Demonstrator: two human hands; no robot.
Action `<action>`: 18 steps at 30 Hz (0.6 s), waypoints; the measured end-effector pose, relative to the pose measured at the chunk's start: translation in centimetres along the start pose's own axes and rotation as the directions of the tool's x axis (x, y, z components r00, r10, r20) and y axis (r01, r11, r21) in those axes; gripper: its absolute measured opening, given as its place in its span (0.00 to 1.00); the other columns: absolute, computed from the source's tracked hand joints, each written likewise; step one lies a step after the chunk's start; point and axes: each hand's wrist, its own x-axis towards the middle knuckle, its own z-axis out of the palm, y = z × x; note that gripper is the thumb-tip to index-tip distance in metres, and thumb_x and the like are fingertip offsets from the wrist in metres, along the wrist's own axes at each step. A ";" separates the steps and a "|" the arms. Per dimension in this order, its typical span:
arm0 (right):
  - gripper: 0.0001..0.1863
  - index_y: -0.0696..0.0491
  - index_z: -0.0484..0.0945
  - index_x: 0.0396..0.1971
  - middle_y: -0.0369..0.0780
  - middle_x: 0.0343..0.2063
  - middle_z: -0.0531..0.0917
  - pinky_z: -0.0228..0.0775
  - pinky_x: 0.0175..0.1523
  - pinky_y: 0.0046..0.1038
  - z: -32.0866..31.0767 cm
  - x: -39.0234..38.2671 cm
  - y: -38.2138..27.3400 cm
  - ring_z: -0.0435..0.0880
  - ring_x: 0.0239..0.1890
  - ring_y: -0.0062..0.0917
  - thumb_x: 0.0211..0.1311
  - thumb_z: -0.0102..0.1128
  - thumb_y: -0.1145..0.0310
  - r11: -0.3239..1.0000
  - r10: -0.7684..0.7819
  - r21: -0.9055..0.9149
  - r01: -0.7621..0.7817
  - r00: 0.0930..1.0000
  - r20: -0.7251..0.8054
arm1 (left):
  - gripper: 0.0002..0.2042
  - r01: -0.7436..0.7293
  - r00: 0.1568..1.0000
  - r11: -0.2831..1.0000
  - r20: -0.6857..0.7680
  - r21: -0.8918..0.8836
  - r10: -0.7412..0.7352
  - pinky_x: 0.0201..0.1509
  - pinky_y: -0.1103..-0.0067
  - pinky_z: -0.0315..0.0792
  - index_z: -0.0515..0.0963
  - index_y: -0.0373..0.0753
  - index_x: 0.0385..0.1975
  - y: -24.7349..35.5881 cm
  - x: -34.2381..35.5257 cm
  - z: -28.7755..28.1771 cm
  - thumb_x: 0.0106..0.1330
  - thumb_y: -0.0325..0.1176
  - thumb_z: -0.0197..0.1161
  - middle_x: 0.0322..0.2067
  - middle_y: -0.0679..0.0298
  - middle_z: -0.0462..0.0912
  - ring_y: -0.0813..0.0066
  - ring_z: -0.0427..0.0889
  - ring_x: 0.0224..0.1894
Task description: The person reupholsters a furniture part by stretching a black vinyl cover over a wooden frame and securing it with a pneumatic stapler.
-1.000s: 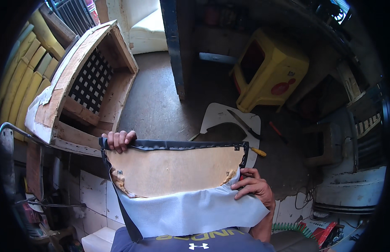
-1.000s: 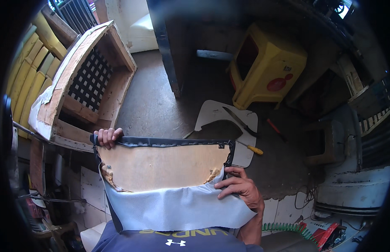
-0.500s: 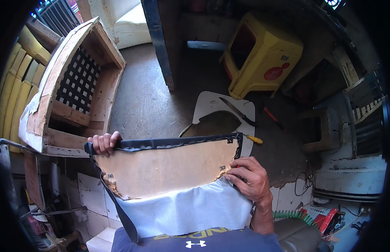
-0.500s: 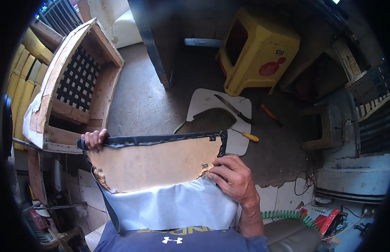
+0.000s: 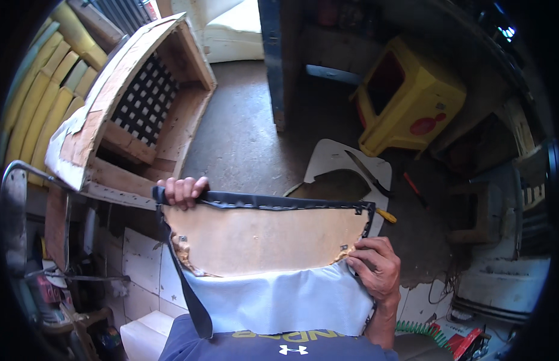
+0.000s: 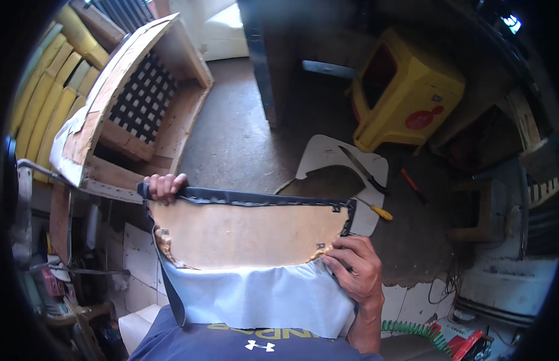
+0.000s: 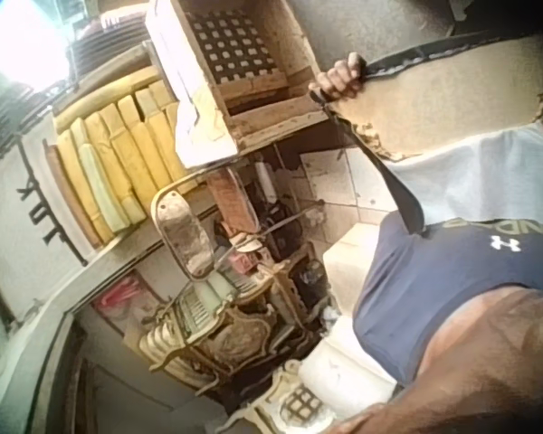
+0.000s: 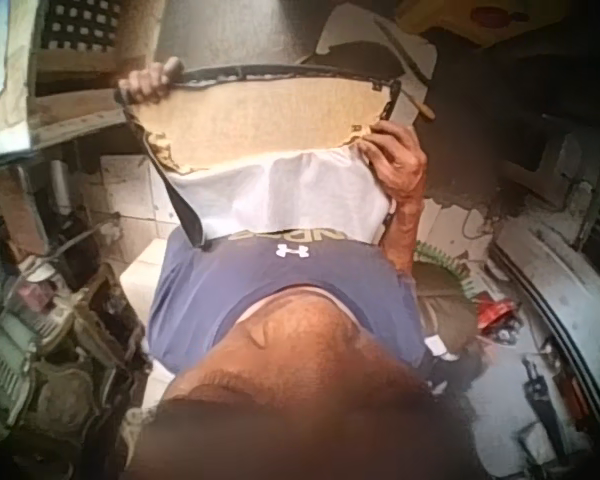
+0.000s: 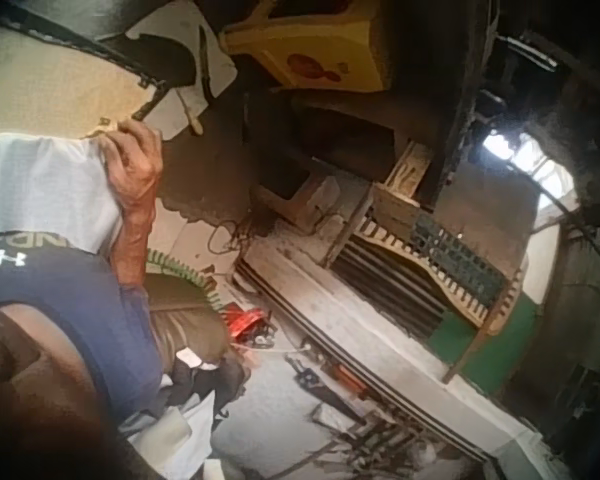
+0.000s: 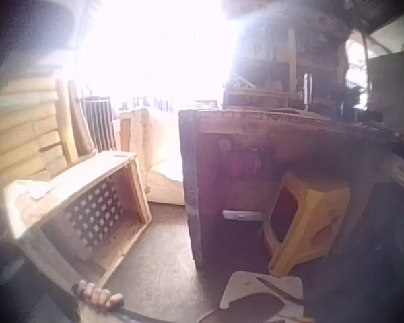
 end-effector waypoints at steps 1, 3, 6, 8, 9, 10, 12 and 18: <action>0.11 0.56 0.91 0.33 0.41 0.38 0.89 0.80 0.50 0.35 0.2 -0.1 -0.1 0.86 0.44 0.35 0.48 0.81 0.76 1.000 0.022 0.011 -0.022 1.000 -0.008 | 0.27 -0.010 1.000 1.000 -0.016 0.006 0.010 0.48 0.73 0.67 0.68 0.48 0.22 -0.1 0.0 0.1 0.87 0.41 0.29 0.14 0.70 0.64 0.75 0.65 0.23; 0.11 0.56 0.90 0.33 0.42 0.38 0.88 0.79 0.50 0.35 0.0 -0.8 0.0 0.86 0.44 0.36 0.47 0.81 0.77 0.999 0.049 0.001 -0.049 0.999 -0.016 | 0.27 0.027 0.995 1.000 -0.092 0.004 -0.026 0.46 0.72 0.67 0.68 0.49 0.21 -0.4 0.1 0.2 0.86 0.43 0.29 0.13 0.71 0.64 0.75 0.65 0.23; 0.11 0.57 0.90 0.33 0.42 0.38 0.88 0.79 0.50 0.36 0.0 -0.7 -0.5 0.85 0.44 0.36 0.47 0.80 0.77 0.998 0.068 0.006 -0.068 0.998 -0.001 | 0.28 -0.004 0.998 1.000 -0.055 -0.001 0.004 0.49 0.73 0.67 0.70 0.50 0.23 -0.4 -0.1 -0.3 0.87 0.45 0.28 0.15 0.72 0.65 0.75 0.67 0.24; 0.11 0.57 0.90 0.32 0.43 0.38 0.88 0.79 0.51 0.36 0.2 -0.7 -0.5 0.85 0.44 0.37 0.47 0.80 0.77 0.997 0.072 0.017 -0.072 0.997 0.000 | 0.28 -0.021 0.999 0.999 0.029 -0.043 0.022 0.51 0.72 0.68 0.70 0.50 0.25 -0.9 0.0 -0.8 0.88 0.45 0.26 0.16 0.72 0.66 0.75 0.68 0.26; 0.11 0.57 0.90 0.32 0.43 0.38 0.87 0.78 0.51 0.36 0.3 -0.7 -0.5 0.85 0.44 0.37 0.47 0.80 0.77 0.997 0.077 0.021 -0.077 0.997 0.000 | 0.28 -0.022 0.999 0.999 0.038 -0.040 0.024 0.51 0.72 0.68 0.71 0.50 0.25 -0.8 -0.1 -1.0 0.88 0.46 0.26 0.16 0.72 0.67 0.75 0.69 0.26; 0.11 0.57 0.90 0.33 0.43 0.38 0.87 0.78 0.52 0.37 0.2 -0.8 -0.4 0.85 0.45 0.37 0.47 0.80 0.77 0.996 0.090 0.020 -0.090 0.996 0.012 | 0.28 -0.026 0.999 0.999 0.046 -0.047 0.029 0.50 0.73 0.68 0.71 0.50 0.25 -0.9 -0.1 -1.1 0.88 0.46 0.26 0.16 0.72 0.67 0.75 0.69 0.26; 0.11 0.57 0.89 0.33 0.43 0.39 0.87 0.78 0.52 0.36 0.2 -1.0 -0.1 0.85 0.45 0.37 0.47 0.80 0.77 0.996 0.083 0.027 -0.083 0.996 0.015 | 0.29 -0.033 0.995 0.997 0.087 -0.072 0.039 0.50 0.73 0.68 0.71 0.50 0.26 -1.0 -0.2 -1.8 0.88 0.47 0.25 0.17 0.71 0.70 0.75 0.69 0.27; 0.10 0.57 0.89 0.33 0.43 0.39 0.87 0.77 0.53 0.36 0.2 -1.2 0.1 0.85 0.46 0.37 0.48 0.79 0.77 0.996 0.085 0.032 -0.086 0.996 0.012 | 0.31 -0.021 0.995 0.998 0.095 -0.067 0.027 0.52 0.73 0.68 0.73 0.51 0.27 -1.1 -0.4 -2.0 0.88 0.49 0.22 0.18 0.72 0.72 0.74 0.72 0.29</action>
